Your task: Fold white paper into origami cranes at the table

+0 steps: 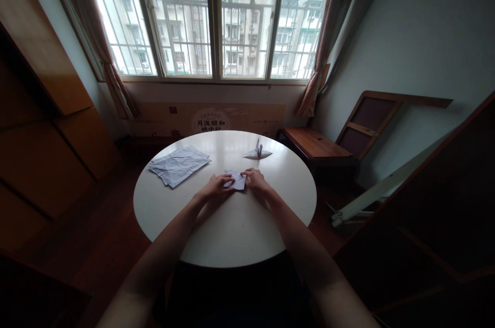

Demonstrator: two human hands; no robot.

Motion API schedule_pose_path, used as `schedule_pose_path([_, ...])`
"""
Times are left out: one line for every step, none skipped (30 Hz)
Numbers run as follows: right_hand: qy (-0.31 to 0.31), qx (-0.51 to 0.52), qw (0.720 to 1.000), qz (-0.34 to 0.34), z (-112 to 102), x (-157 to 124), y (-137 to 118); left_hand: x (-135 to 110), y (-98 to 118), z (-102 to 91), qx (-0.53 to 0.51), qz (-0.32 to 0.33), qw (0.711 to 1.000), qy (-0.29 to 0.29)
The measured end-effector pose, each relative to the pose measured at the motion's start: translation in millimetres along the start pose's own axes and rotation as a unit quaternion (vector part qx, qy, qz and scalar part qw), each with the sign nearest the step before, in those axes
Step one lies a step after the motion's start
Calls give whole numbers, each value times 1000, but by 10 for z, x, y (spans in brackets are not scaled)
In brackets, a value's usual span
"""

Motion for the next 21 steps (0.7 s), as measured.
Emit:
schedule_pose_path([1,2,1000,-1,-1,-2,-2,-1,1,-3,1,-1,1000,-1])
schedule_pose_path([0,3,1000,-1,-1,-5,-4,-2,4,-7,2,-3,1000,-2])
schedule_pose_path([0,4,1000,0,-3,-8,-6,-5,8,-11,3,-4,1000,-4])
schedule_pose_path([-1,4,1000,1,-6,-12,-8,-7,12,-15,5,-5,1000,-5])
schedule_pose_path([-3,5,1000,3,-10,-16,-12,-10,17,-18,7,-5,1000,-8])
schedule_pose_path([-4,6,1000,4,-15,-20,-17,-12,21,-20,9,-6,1000,-11])
schedule_pose_path([-5,6,1000,5,-20,-23,-22,-14,23,-21,11,-6,1000,-13])
schedule_pose_path([-6,7,1000,4,-24,-27,-27,-15,25,-22,12,-6,1000,-13])
schedule_pose_path([-7,7,1000,3,-27,-28,-31,-16,24,-22,14,-7,1000,-13])
schedule_pose_path([-8,7,1000,2,-28,-29,-33,-17,23,-22,14,-8,1000,-13])
schedule_pose_path([-7,7,1000,2,-27,-28,-32,-17,21,-22,14,-8,1000,-12])
schedule_pose_path([-7,6,1000,1,-24,-25,-29,-18,20,-22,15,-9,1000,-12])
schedule_pose_path([-6,6,1000,1,-20,-21,-24,-19,20,-22,14,-9,1000,-12])
schedule_pose_path([-5,5,1000,1,-15,-17,-19,-20,21,-22,14,-9,1000,-12])
schedule_pose_path([-5,5,1000,1,-10,-13,-14,-22,23,-23,14,-9,1000,-11])
schedule_pose_path([-5,6,1000,0,-6,-10,-10,-24,26,-25,14,-8,1000,-11])
schedule_pose_path([-5,6,1000,0,-4,-8,-9,-25,28,-26,14,-8,1000,-11])
schedule_pose_path([-5,7,1000,-1,-3,-8,-8,-25,30,-27,14,-9,1000,-11])
schedule_pose_path([-5,7,1000,-1,-4,-8,-9,-25,31,-27,15,-10,1000,-11])
schedule_pose_path([-5,7,1000,-2,-6,-10,-11,-25,31,-28,15,-11,1000,-11])
schedule_pose_path([-5,7,1000,-1,-8,-12,-14,-23,31,-28,15,-11,1000,-11])
Point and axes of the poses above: each hand's wrist, its own x-axis towards the middle knuckle, its own z-axis out of the palm, y = z × x, the point moved 5 cm from there along x, towards the middle knuckle, and after that the axes turned 3 degrees about x, right-handed, at the moved point
